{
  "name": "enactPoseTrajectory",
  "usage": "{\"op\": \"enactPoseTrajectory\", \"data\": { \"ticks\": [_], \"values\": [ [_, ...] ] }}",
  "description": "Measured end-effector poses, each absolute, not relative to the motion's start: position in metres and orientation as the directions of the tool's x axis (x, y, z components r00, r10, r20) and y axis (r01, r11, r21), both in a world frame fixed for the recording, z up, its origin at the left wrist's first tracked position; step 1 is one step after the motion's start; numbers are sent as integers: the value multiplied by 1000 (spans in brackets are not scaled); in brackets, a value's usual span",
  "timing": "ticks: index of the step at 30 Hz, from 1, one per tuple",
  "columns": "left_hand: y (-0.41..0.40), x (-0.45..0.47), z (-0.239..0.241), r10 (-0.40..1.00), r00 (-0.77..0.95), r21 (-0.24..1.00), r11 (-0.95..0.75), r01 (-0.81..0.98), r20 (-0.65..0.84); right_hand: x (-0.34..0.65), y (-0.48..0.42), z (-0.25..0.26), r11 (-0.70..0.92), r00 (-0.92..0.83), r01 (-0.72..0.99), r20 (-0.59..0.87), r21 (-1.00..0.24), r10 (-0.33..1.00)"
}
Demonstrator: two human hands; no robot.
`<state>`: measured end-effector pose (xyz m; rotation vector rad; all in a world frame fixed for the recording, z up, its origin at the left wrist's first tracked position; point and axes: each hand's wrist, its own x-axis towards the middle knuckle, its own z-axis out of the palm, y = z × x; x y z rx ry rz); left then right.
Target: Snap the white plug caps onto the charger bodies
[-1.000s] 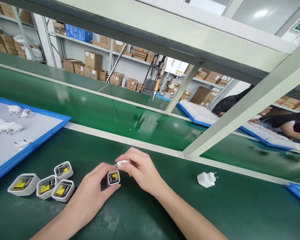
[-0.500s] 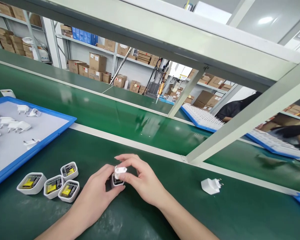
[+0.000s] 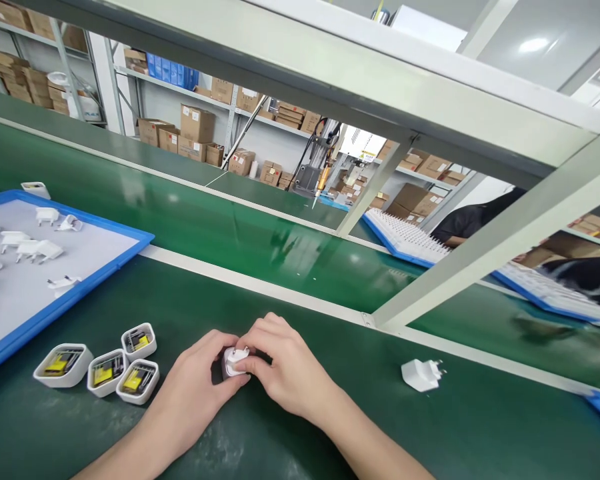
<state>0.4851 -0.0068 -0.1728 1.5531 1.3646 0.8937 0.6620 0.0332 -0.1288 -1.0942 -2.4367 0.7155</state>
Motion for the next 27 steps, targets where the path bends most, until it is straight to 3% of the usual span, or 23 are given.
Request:
{"op": "enactPoseTrajectory", "data": {
  "ticks": [15,21,26,27],
  "values": [
    [-9,489,-173,994,104,935,-66,350,31,650,16,-138,532,-535,678,155,-507,830],
    [-10,493,-176,982,155,877,-171,448,112,650,17,-140,347,-404,635,86,-690,911],
    [-35,481,-149,954,295,820,-212,532,55,697,18,-119,335,-274,645,201,-687,941],
    [-41,472,-138,938,342,815,-240,527,55,716,18,-111,280,-150,674,244,-683,958]
  ]
}}
